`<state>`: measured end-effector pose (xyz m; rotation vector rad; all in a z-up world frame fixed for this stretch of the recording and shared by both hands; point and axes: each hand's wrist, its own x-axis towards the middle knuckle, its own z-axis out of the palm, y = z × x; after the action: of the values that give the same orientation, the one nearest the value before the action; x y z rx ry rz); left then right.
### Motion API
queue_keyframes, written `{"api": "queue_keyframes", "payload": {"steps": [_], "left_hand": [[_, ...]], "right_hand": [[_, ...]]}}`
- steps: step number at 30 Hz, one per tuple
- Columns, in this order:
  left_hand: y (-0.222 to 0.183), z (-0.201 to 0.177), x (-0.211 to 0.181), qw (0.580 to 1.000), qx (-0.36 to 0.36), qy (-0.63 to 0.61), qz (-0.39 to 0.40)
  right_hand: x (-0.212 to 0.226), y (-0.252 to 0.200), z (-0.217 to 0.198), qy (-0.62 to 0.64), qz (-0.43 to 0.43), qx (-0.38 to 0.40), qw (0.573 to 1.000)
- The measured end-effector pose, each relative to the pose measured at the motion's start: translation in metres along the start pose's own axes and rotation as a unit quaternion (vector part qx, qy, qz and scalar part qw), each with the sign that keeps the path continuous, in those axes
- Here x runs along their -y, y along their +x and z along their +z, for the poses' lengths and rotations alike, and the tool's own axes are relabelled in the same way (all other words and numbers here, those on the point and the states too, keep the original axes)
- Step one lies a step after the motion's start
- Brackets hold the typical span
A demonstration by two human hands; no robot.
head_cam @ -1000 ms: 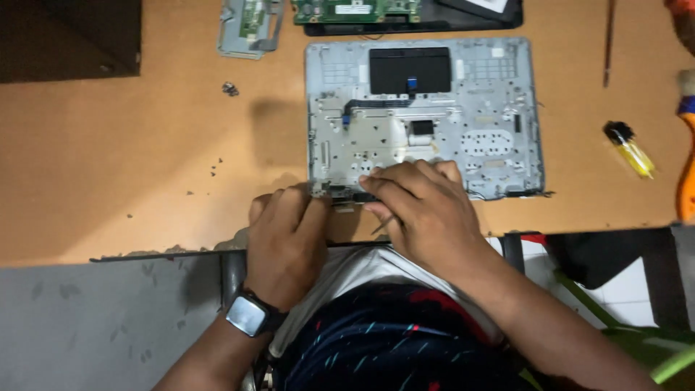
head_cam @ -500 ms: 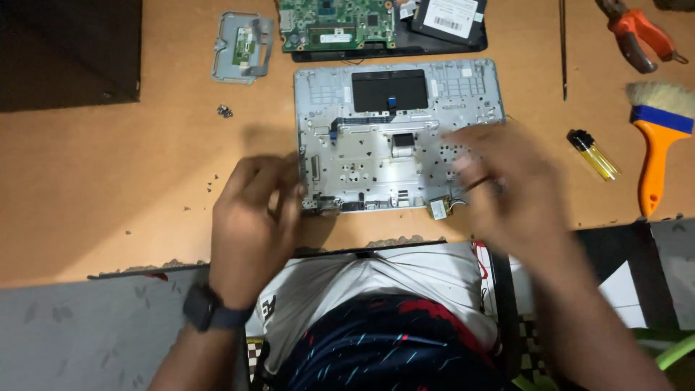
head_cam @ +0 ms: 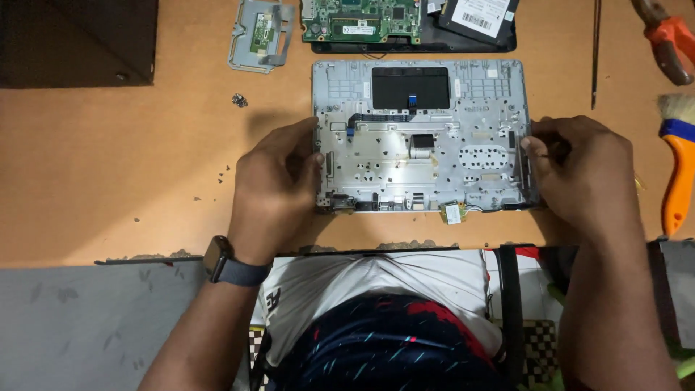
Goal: Removing multiple internal screws from a laptop chassis using a screwdriver and then lifting the metal frame.
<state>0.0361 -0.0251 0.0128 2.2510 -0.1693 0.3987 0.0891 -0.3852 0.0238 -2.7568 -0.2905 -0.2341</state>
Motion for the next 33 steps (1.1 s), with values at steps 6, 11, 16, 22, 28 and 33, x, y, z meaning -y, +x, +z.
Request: {"api": "queue_keyframes", "payload": {"steps": [6,11,16,22,28,33], "left_hand": [[-0.003,-0.002,-0.007,0.992,-0.036,-0.094,-0.075],[-0.003,-0.004,-0.008,0.989,-0.051,-0.119,-0.073],[-0.010,0.001,-0.010,0.972,-0.080,-0.211,-0.069],[-0.018,0.001,-0.017,0.960,-0.111,-0.256,-0.037],[-0.026,0.011,-0.006,0.934,-0.136,-0.330,-0.021],[-0.029,0.018,0.000,0.904,-0.158,-0.397,-0.033]], "right_hand": [[-0.011,-0.007,0.009,0.118,0.058,-0.045,0.990],[-0.009,-0.009,0.010,0.200,0.099,-0.064,0.973],[-0.014,-0.012,0.014,0.346,0.204,-0.073,0.913],[-0.060,-0.021,0.035,0.549,0.057,-0.074,0.830],[-0.066,-0.026,0.037,0.610,0.031,-0.069,0.789],[-0.066,-0.024,0.033,0.601,-0.029,-0.038,0.797]]}}
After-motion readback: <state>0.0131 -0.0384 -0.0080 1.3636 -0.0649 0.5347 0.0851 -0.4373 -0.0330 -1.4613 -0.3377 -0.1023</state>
